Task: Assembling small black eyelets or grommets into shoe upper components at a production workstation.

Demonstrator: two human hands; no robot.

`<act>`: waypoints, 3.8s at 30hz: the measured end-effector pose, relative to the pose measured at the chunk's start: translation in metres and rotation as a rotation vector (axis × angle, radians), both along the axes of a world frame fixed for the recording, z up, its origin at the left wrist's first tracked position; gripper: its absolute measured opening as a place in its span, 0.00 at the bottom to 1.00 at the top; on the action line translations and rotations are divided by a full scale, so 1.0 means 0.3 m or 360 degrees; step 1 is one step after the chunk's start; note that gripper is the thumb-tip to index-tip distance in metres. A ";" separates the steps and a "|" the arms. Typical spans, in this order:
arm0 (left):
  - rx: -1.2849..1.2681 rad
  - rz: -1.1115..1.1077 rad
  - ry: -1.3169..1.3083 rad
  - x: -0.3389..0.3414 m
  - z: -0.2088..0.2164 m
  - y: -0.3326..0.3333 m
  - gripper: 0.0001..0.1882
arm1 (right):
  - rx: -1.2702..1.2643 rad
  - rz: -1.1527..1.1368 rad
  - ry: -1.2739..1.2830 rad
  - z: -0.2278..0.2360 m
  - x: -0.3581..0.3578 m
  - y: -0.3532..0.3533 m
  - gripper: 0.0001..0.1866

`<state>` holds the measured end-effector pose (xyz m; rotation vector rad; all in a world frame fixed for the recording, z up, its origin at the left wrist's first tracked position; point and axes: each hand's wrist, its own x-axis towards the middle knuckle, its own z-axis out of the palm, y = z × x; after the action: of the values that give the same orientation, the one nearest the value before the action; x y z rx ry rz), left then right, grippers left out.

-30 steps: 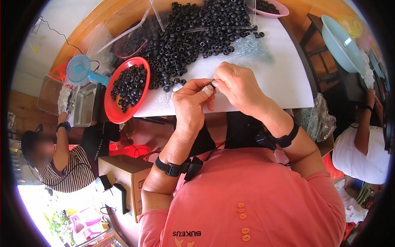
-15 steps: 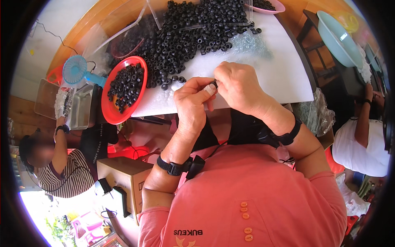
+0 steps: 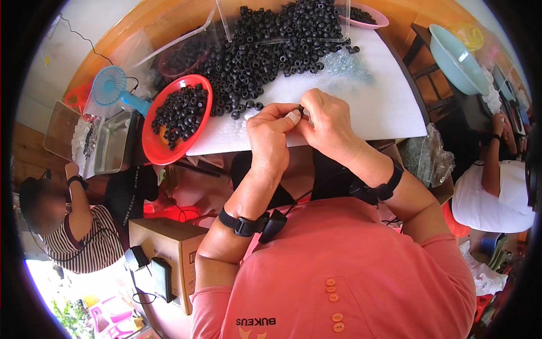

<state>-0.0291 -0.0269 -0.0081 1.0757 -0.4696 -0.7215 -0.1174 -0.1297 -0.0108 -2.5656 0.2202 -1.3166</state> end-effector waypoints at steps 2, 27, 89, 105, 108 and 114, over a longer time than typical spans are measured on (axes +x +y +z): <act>0.0007 0.0016 -0.0006 -0.003 0.013 0.003 0.07 | -0.0039 -0.0003 0.0006 0.007 -0.003 -0.008 0.14; 0.0277 -0.0256 -0.0207 0.000 0.005 0.017 0.08 | 0.0035 0.0254 0.0214 0.048 -0.038 -0.058 0.17; 0.0785 0.0206 -0.2835 0.156 0.004 -0.084 0.30 | 0.0603 0.0381 -0.0215 -0.003 -0.231 -0.054 0.06; 0.0281 -0.0012 -0.2006 0.002 -0.006 -0.253 0.05 | 0.1277 0.0250 -0.0273 -0.033 -0.284 -0.213 0.06; 0.0272 -0.0076 -0.1666 0.024 -0.020 -0.237 0.06 | 0.1232 0.0271 -0.0242 0.001 -0.256 -0.207 0.06; 0.0363 -0.0102 -0.1297 -0.013 0.018 -0.211 0.05 | 0.1130 0.0215 -0.0187 0.026 -0.142 -0.211 0.04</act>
<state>-0.0330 -0.0903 -0.0029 1.5663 -1.1378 -0.3666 -0.1601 -0.1931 -0.0030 -1.8687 0.3994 -1.0798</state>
